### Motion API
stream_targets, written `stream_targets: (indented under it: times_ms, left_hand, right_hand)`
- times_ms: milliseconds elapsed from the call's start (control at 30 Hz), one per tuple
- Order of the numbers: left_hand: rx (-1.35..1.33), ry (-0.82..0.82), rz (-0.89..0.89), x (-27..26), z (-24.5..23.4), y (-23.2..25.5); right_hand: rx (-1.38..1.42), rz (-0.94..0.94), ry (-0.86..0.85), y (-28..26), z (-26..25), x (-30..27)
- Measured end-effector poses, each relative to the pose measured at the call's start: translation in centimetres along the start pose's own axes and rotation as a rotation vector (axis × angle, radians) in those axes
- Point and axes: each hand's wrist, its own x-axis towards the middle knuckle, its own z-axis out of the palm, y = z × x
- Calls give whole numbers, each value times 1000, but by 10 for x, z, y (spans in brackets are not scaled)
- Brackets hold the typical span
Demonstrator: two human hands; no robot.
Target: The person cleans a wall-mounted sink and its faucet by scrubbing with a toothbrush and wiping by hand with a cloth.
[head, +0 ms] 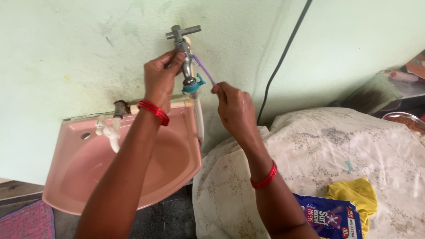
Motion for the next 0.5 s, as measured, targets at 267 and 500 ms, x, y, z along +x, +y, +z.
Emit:
stream_targets:
  times_ms: [267,500]
  left_hand:
    - [-357,61,-147,-8,8,-2]
    - [-224,91,-91,4,3,-28]
  right_hand:
    - [-324,-236,58,-42,15,-18]
    - [-446,77,-207,-57,5,6]
